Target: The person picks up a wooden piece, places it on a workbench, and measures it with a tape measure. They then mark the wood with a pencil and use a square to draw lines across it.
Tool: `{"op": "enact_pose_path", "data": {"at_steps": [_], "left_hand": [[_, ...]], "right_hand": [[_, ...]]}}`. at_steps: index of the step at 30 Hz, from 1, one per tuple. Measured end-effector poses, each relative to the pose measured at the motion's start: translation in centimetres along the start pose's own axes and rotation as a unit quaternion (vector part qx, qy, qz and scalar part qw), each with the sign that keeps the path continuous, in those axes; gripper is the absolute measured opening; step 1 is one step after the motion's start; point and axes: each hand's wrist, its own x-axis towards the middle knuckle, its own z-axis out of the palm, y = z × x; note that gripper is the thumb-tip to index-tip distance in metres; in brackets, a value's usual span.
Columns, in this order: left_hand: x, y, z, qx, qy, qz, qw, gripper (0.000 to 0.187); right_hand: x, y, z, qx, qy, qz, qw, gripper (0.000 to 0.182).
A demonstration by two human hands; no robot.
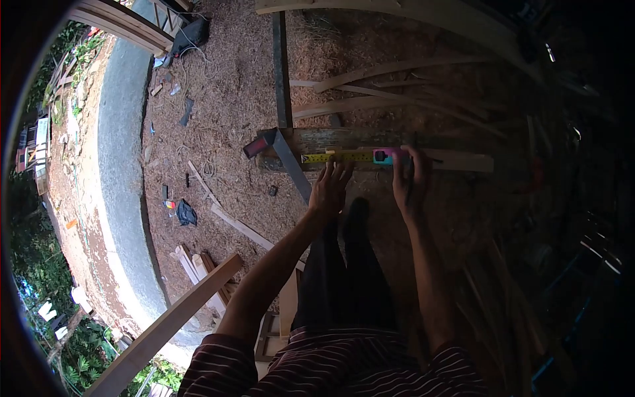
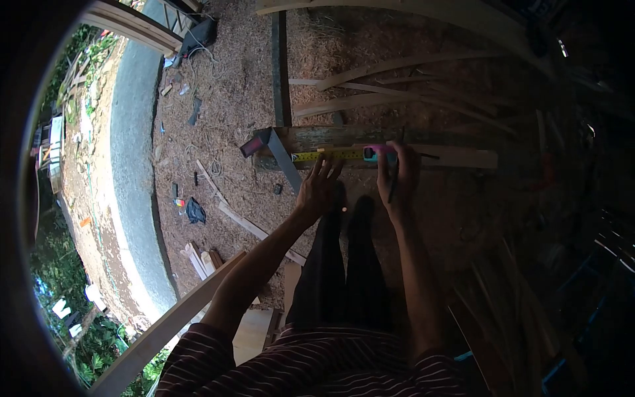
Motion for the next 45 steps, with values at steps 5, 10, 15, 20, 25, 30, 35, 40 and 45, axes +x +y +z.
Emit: {"op": "enact_pose_path", "data": {"at_steps": [5, 10, 15, 20, 25, 30, 35, 40, 45], "left_hand": [[0.5, 1.1, -1.5, -0.092, 0.013, -0.059, 0.994, 0.052], [0.4, 0.3, -1.7, -0.188, 0.089, -0.106, 0.972, 0.048], [0.5, -1.7, -1.9, -0.304, 0.139, -0.118, 0.935, 0.038], [0.7, -2.4, -3.2, -0.172, 0.270, -0.169, 0.932, 0.032], [0.7, -4.5, -1.8, -0.225, 0.248, -0.263, 0.905, 0.039], [0.2, -4.6, -0.9, -0.248, 0.236, -0.288, 0.894, 0.042], [0.0, -4.9, -0.2, -0.230, 0.230, -0.308, 0.894, 0.044], [-0.1, -3.4, -1.7, -0.111, 0.257, -0.304, 0.911, 0.038], [-1.6, -0.4, -2.2, -0.064, 0.145, -0.120, 0.980, 0.043]], "right_hand": [[1.1, 2.2, 2.8, -0.070, -0.051, -0.016, 0.996, 0.053], [0.5, 2.2, 3.9, -0.082, -0.084, -0.008, 0.993, 0.059], [0.6, 1.8, 3.6, -0.069, -0.106, 0.033, 0.991, 0.055], [0.4, 1.9, 3.9, -0.086, -0.099, 0.029, 0.991, 0.053], [0.3, 1.9, 4.1, -0.095, -0.083, 0.020, 0.992, 0.051], [0.4, 2.1, 4.2, -0.080, -0.086, 0.026, 0.993, 0.050], [0.5, 1.8, 4.1, -0.091, -0.089, 0.027, 0.992, 0.048], [0.4, 1.9, 4.1, -0.078, -0.088, 0.039, 0.992, 0.050], [0.5, 1.8, 4.0, -0.076, -0.091, 0.034, 0.992, 0.048]]}}
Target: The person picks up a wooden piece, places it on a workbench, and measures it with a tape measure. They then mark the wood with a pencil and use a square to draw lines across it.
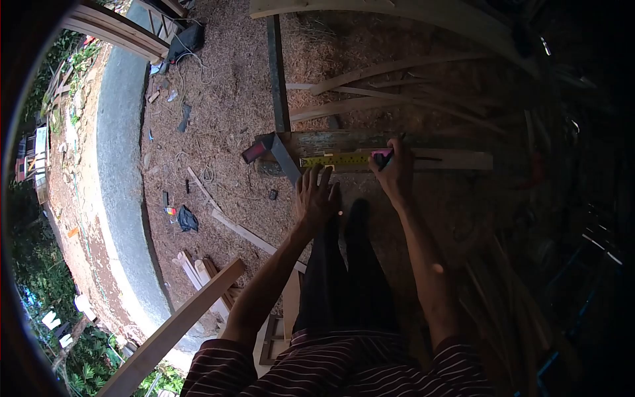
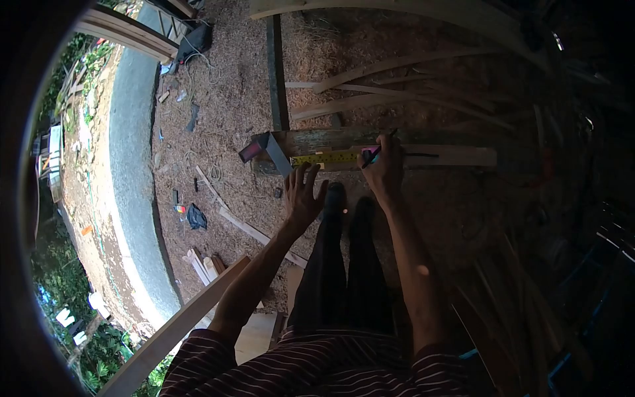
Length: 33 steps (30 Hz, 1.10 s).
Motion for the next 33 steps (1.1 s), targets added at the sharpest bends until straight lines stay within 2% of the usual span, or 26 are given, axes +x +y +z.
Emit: {"op": "enact_pose_path", "data": {"at_steps": [1, 4, 8, 17, 24, 27, 30, 31, 33], "left_hand": [[-0.4, 0.3, 0.4, 0.001, -0.057, 0.065, 0.996, 0.047], [-1.0, 1.0, 1.5, 0.020, -0.103, 0.079, 0.991, 0.056], [-0.5, 1.3, 2.0, 0.036, -0.103, 0.055, 0.992, 0.062], [-0.4, 1.2, 2.8, 0.098, -0.129, 0.062, 0.985, 0.061], [0.1, 1.6, 2.4, 0.091, -0.141, 0.036, 0.985, 0.058], [0.4, 1.3, 1.5, 0.060, -0.108, 0.039, 0.992, 0.053], [0.7, -0.1, 0.6, -0.016, 0.010, -0.077, 0.997, 0.037], [1.0, -0.9, 0.4, -0.018, 0.014, -0.072, 0.997, 0.037], [1.7, -3.1, 0.4, -0.035, 0.081, -0.226, 0.970, 0.036]], "right_hand": [[0.0, -0.2, 0.0, 0.002, 0.000, -0.001, 1.000, 0.048], [0.2, -0.1, -0.1, -0.012, -0.013, 0.018, 1.000, 0.047], [0.1, 0.4, 0.1, -0.007, -0.007, 0.002, 1.000, 0.046], [0.2, 0.1, -0.1, -0.012, -0.021, 0.008, 1.000, 0.045], [0.2, 0.6, 0.3, -0.026, -0.021, 0.001, 0.999, 0.045], [0.3, 0.5, 0.2, -0.009, 0.010, -0.016, 1.000, 0.042], [0.4, 0.2, -0.5, 0.003, -0.012, -0.015, 1.000, 0.044], [0.4, 0.8, -0.4, 0.001, -0.005, -0.016, 1.000, 0.044], [0.8, 1.9, 0.0, 0.092, -0.038, -0.012, 0.995, 0.047]]}}
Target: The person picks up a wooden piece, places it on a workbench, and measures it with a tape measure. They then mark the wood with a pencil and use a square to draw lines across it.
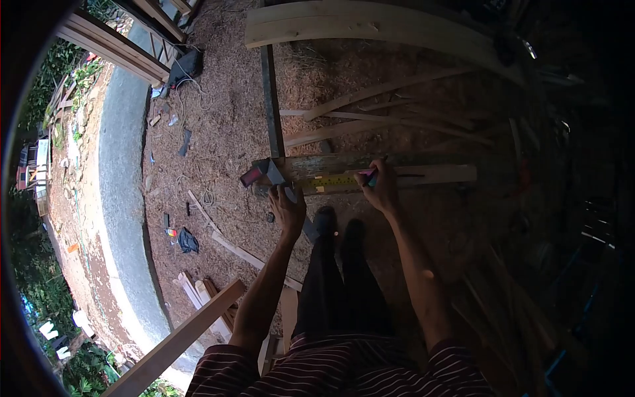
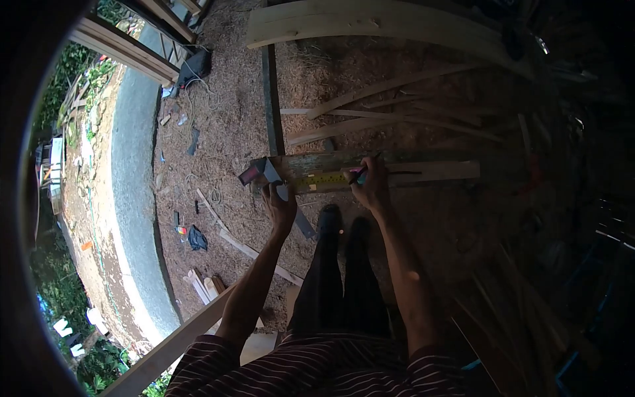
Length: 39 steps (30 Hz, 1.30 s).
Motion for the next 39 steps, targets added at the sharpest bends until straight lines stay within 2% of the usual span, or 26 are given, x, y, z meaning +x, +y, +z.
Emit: {"op": "enact_pose_path", "data": {"at_steps": [1, 3, 4, 7, 11, 13, 16, 19, 23, 25, 29, 30, 32, 36, 38, 39], "left_hand": [[0.9, -1.4, 0.5, -0.006, 0.006, 0.004, 1.000, 0.036], [2.4, -3.5, 1.6, -0.185, -0.067, -0.061, 0.979, 0.035], [2.9, -3.1, 1.4, -0.190, -0.060, -0.056, 0.978, 0.035], [3.7, -2.2, 0.8, -0.170, -0.118, -0.102, 0.973, 0.032], [3.3, -3.1, 1.2, -0.181, -0.131, -0.107, 0.969, 0.033], [3.2, -3.6, 1.8, -0.303, -0.148, -0.113, 0.935, 0.034], [3.4, -3.8, 1.7, -0.338, -0.190, -0.132, 0.912, 0.036], [3.5, -3.0, 1.7, -0.269, -0.213, -0.139, 0.929, 0.035], [3.0, -1.5, 2.1, -0.285, -0.208, -0.101, 0.930, 0.033], [2.6, -0.5, 2.5, -0.225, -0.194, -0.011, 0.955, 0.027], [1.8, 1.9, 3.3, -0.222, -0.130, 0.035, 0.966, 0.018], [1.6, 2.5, 3.4, -0.230, -0.131, 0.050, 0.963, 0.018], [1.0, 3.8, 3.6, -0.240, -0.130, 0.043, 0.961, 0.013], [-0.1, 6.2, 3.4, -0.276, -0.154, 0.068, 0.946, 0.013], [-0.3, 7.7, 3.0, -0.255, -0.147, 0.050, 0.955, 0.014], [-0.2, 8.2, 2.5, -0.257, -0.194, 0.011, 0.947, 0.020]], "right_hand": [[0.1, 0.7, 0.0, -0.003, 0.006, -0.007, 1.000, 0.047], [0.0, 1.3, -0.3, 0.046, -0.047, -0.001, 0.998, 0.050], [0.1, 0.6, -0.7, 0.045, -0.043, -0.010, 0.998, 0.050], [-0.1, -1.0, -0.9, -0.047, -0.019, 0.016, 0.999, 0.046], [0.1, -1.1, -0.1, -0.048, -0.012, 0.047, 0.998, 0.044], [0.1, -0.9, 0.1, -0.062, 0.006, 0.017, 0.998, 0.042], [-0.1, -0.5, 0.6, -0.065, 0.022, 0.012, 0.998, 0.040], [-0.1, 0.1, 0.8, -0.087, 0.006, 0.011, 0.996, 0.038], [0.1, 0.1, 0.4, -0.079, 0.005, -0.012, 0.997, 0.039], [0.1, 0.2, 0.2, -0.036, -0.023, 0.017, 0.999, 0.040], [-0.5, 0.6, 0.6, -0.046, 0.017, 0.009, 0.999, 0.041], [-0.7, 0.6, 0.8, -0.009, 0.023, 0.005, 1.000, 0.041], [-1.1, -0.1, 0.6, 0.023, 0.043, -0.004, 0.999, 0.042], [-2.5, -2.6, 0.3, 0.062, 0.059, 0.005, 0.996, 0.046], [-2.3, -3.4, -0.6, 0.082, 0.079, 0.015, 0.993, 0.047], [-2.2, -3.6, -1.1, 0.099, 0.062, 0.051, 0.992, 0.047]]}}
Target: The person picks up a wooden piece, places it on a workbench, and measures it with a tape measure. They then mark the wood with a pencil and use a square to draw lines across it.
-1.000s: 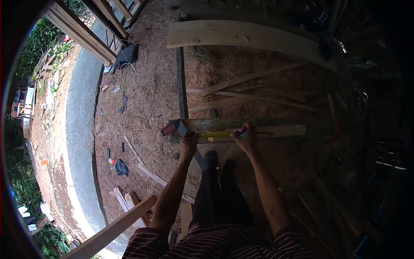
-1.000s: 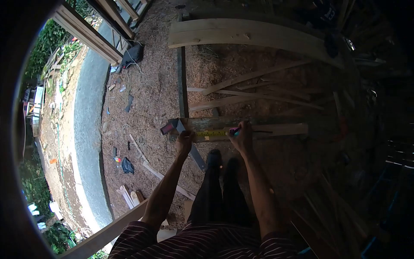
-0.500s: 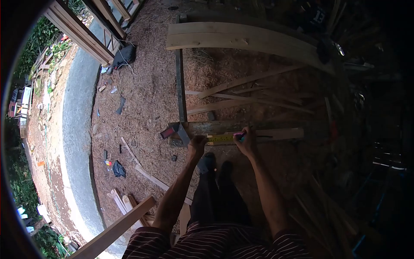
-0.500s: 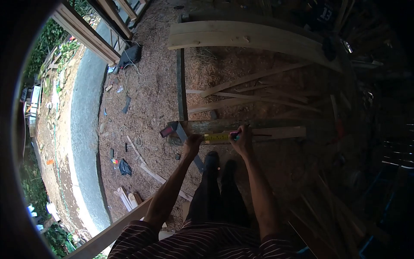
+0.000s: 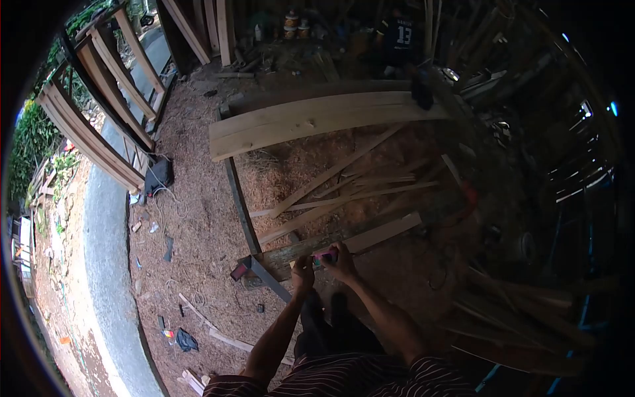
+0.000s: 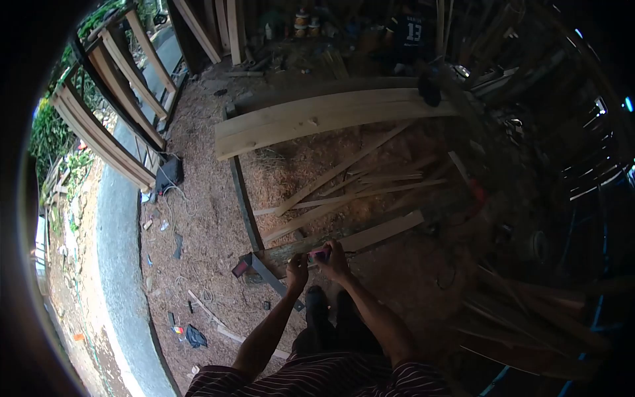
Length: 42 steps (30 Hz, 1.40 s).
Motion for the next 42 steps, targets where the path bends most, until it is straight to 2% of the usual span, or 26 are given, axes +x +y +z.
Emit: {"op": "enact_pose_path", "data": {"at_steps": [1, 3, 5, 6, 7, 9, 10, 12, 16, 18, 19, 21, 22, 24, 25, 26, 28, 30, 33, 34, 35, 36, 38, 40, 41, 42], "left_hand": [[0.1, -0.3, 0.2, 0.001, -0.010, 0.017, 1.000, 0.020], [0.6, -0.2, 0.9, -0.263, -0.187, -0.047, 0.945, 0.035], [-0.7, 2.9, 1.3, -0.253, -0.221, -0.014, 0.942, 0.035], [-1.4, 4.2, 1.5, -0.249, -0.237, 0.001, 0.939, 0.035], [-1.3, 4.4, 1.9, -0.243, -0.252, 0.015, 0.937, 0.035], [-1.3, 4.7, 2.7, -0.195, -0.318, 0.011, 0.928, 0.039], [-1.3, 5.2, 3.5, -0.190, -0.329, 0.024, 0.925, 0.039], [-1.8, 5.9, 5.0, -0.140, -0.373, -0.035, 0.916, 0.043], [-4.7, 9.9, 9.2, 0.007, -0.378, 0.043, 0.925, 0.049], [-5.8, 10.4, 12.6, 0.013, -0.387, 0.040, 0.921, 0.048], [-6.3, 10.8, 14.3, 0.021, -0.397, 0.034, 0.917, 0.048], [-7.3, 11.4, 17.8, 0.011, -0.407, 0.018, 0.913, 0.047], [-8.0, 11.3, 19.3, 0.000, -0.417, 0.000, 0.909, 0.047], [-8.3, 10.7, 23.1, -0.002, -0.444, -0.014, 0.896, 0.048], [-8.6, 10.7, 25.0, -0.008, -0.464, -0.027, 0.885, 0.048], [-9.0, 10.5, 26.8, -0.050, -0.480, -0.033, 0.875, 0.047], [-10.1, 12.2, 29.0, -0.011, -0.496, -0.025, 0.868, 0.044], [-10.7, 13.1, 30.8, 0.041, -0.495, 0.000, 0.868, 0.041], [-10.3, 13.8, 33.3, 0.036, -0.526, -0.010, 0.850, 0.043], [-10.1, 14.0, 34.0, 0.035, -0.525, -0.014, 0.850, 0.043], [-9.8, 14.1, 34.6, 0.017, -0.535, -0.025, 0.844, 0.044], [-9.5, 14.6, 35.1, -0.001, -0.545, -0.036, 0.838, 0.045], [-8.4, 15.8, 36.3, 0.043, -0.539, -0.007, 0.841, 0.046], [-7.1, 16.9, 38.4, 0.083, -0.534, 0.021, 0.841, 0.048], [-6.2, 16.8, 39.9, 0.109, -0.522, 0.098, 0.840, 0.049], [-5.4, 16.2, 41.1, 0.134, -0.508, 0.172, 0.833, 0.050]], "right_hand": [[-0.1, 0.0, -0.5, 0.016, -0.013, 0.039, 0.999, 0.048], [-0.3, 0.5, -1.7, 0.012, 0.013, 0.054, 0.998, 0.050], [0.2, 1.6, -3.1, 0.108, -0.070, 0.144, 0.981, 0.054], [-0.2, -0.2, -4.9, 0.211, -0.072, 0.266, 0.938, 0.059], [-0.3, -0.4, -6.3, 0.217, -0.053, 0.259, 0.940, 0.059], [-1.2, -0.4, -9.5, 0.263, -0.122, 0.322, 0.901, 0.063], [-1.7, -0.4, -11.3, 0.268, -0.107, 0.314, 0.904, 0.063], [-3.5, 0.1, -14.4, 0.192, -0.157, 0.271, 0.930, 0.073], [-6.0, 5.3, -18.1, 0.289, -0.136, 0.230, 0.919, 0.069], [-7.3, 7.2, -20.6, 0.173, -0.109, 0.195, 0.959, 0.067], [-8.1, 7.9, -22.0, 0.173, -0.106, 0.193, 0.960, 0.067], [-10.1, 9.3, -24.0, -0.004, -0.020, 0.043, 0.999, 0.068], [-11.0, 10.1, -24.8, -0.001, -0.017, 0.049, 0.999, 0.068], [-11.8, 9.9, -27.7, 0.048, 0.029, -0.055, 0.997, 0.055], [-11.9, 11.2, -28.9, 0.044, 0.033, -0.050, 0.997, 0.055], [-11.9, 12.5, -30.0, 0.281, 0.017, 0.099, 0.954, 0.050], [-12.5, 12.6, -32.0, 0.498, 0.002, 0.247, 0.831, 0.046], [-12.8, 11.3, -33.9, 0.474, 0.095, 0.337, 0.808, 0.041], [-12.3, 11.4, -36.4, 0.366, 0.113, 0.378, 0.843, 0.046], [-12.2, 14.4, -35.7, 0.365, 0.110, 0.380, 0.843, 0.046], [-12.3, 20.0, -33.6, 0.263, 0.105, 0.270, 0.921, 0.043], [-11.8, 20.5, -33.9, 0.209, 0.096, 0.211, 0.950, 0.041], [-10.8, 21.7, -34.8, 0.034, 0.108, 0.123, 0.986, 0.039], [-8.8, 23.6, -35.9, -0.091, 0.117, 0.095, 0.984, 0.037], [-7.4, 27.5, -35.3, 0.099, 0.127, 0.151, 0.975, 0.037], [-6.9, 28.3, -35.6, 0.192, 0.124, 0.181, 0.956, 0.037]]}}
